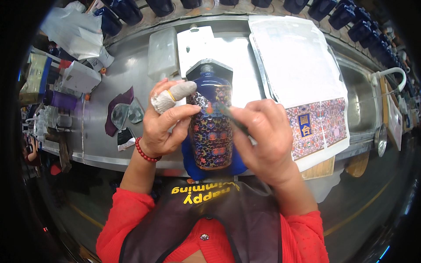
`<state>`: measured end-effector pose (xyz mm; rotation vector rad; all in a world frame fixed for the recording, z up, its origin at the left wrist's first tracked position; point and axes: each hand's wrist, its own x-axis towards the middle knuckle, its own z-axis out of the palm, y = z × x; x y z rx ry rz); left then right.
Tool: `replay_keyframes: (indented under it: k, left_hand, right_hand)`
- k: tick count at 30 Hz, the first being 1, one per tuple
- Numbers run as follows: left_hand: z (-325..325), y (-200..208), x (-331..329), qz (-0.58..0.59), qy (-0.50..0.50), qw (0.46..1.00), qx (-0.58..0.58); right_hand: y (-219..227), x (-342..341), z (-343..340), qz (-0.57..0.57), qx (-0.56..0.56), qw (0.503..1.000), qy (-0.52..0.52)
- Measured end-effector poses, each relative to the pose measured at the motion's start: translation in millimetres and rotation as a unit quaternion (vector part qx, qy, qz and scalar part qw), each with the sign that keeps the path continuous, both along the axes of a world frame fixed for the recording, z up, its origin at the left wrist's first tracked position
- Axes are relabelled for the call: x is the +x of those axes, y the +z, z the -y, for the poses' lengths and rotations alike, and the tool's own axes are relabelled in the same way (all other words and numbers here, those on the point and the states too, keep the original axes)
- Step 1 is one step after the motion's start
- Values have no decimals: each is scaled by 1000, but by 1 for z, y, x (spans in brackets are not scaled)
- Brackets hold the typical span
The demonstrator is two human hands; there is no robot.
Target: The person applies a decorative sticker to a blue ceramic bottle, smooths it with fingers, and uses a green plastic scraper to press the sticker firmly onto the curved surface. The person rotates the bottle to align and smooth the sticker, then continues scraping to remove air bubbles.
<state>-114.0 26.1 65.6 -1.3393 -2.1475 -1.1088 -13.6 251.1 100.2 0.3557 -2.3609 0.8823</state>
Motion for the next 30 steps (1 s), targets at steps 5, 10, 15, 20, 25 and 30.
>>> replay_keyframes:
  k: [5, 10, 15, 20, 25, 30]
  left_hand:
    - [-9, 10, -2, 88, 31, 995, 18]
    - [-20, 22, -11, 135, 33, 990, -15]
    - [-30, 33, -16, 189, 29, 979, -67]
    - [-40, 38, -17, 168, 55, 977, -118]
    - [-46, 42, -17, 143, 72, 975, -151]
    - [-49, 45, -13, 123, 86, 972, -179]
  right_hand:
    - [2, -15, -28, 97, -166, 981, 14]
    - [3, -32, -44, 149, -197, 967, 56]
    - [4, -38, -52, 182, -222, 954, 86]
    - [0, -35, -52, 155, -229, 958, 78]
    - [1, -25, -54, 162, -239, 955, 64]
    - [2, -16, -58, 190, -227, 953, 55]
